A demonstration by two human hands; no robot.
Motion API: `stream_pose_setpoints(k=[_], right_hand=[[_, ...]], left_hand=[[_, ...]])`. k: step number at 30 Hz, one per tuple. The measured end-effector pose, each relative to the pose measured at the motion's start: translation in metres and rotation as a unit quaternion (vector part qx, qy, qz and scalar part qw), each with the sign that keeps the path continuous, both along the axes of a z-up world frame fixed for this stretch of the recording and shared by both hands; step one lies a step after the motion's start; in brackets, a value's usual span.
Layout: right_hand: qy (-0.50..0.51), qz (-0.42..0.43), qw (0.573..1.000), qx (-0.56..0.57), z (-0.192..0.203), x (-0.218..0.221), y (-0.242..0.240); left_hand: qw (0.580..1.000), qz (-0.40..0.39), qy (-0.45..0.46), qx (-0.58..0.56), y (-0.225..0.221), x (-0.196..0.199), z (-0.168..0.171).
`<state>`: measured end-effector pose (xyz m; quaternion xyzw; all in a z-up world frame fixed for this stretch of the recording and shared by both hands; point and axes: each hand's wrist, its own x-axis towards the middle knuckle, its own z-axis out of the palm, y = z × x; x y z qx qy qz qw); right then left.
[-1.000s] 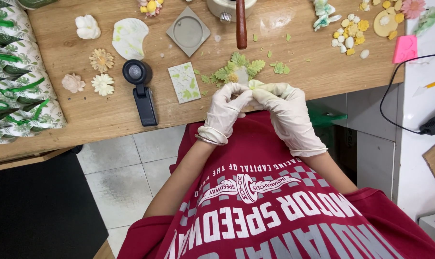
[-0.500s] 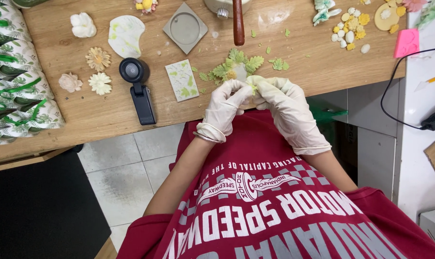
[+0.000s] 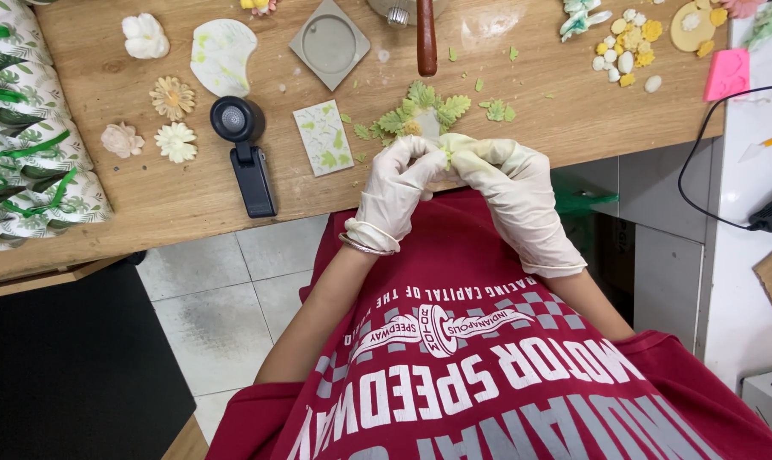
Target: Applying wax petals and leaves to create an decorative wax flower candle.
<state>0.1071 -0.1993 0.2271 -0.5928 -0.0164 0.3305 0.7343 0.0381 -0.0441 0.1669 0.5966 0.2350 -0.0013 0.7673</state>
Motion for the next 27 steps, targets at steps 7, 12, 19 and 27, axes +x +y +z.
stream_pose_setpoints(k=[7, 12, 19, 27], right_hand=[[-0.094, 0.015, 0.994, -0.058, -0.011, -0.003, -0.005], [-0.055, -0.022, 0.998, -0.034, -0.002, -0.001, -0.004], [-0.17, 0.038, 0.982, -0.067, 0.018, -0.003, -0.006], [-0.316, 0.062, 0.937, -0.133, 0.015, -0.001, -0.011]], left_hand=[[0.992, -0.003, 0.061, -0.11, -0.002, 0.0, 0.006], [0.988, 0.015, 0.061, -0.141, -0.001, 0.002, 0.021], [0.993, -0.001, 0.033, -0.109, -0.003, -0.001, 0.015], [0.991, -0.06, 0.025, -0.114, 0.004, -0.001, 0.023]])
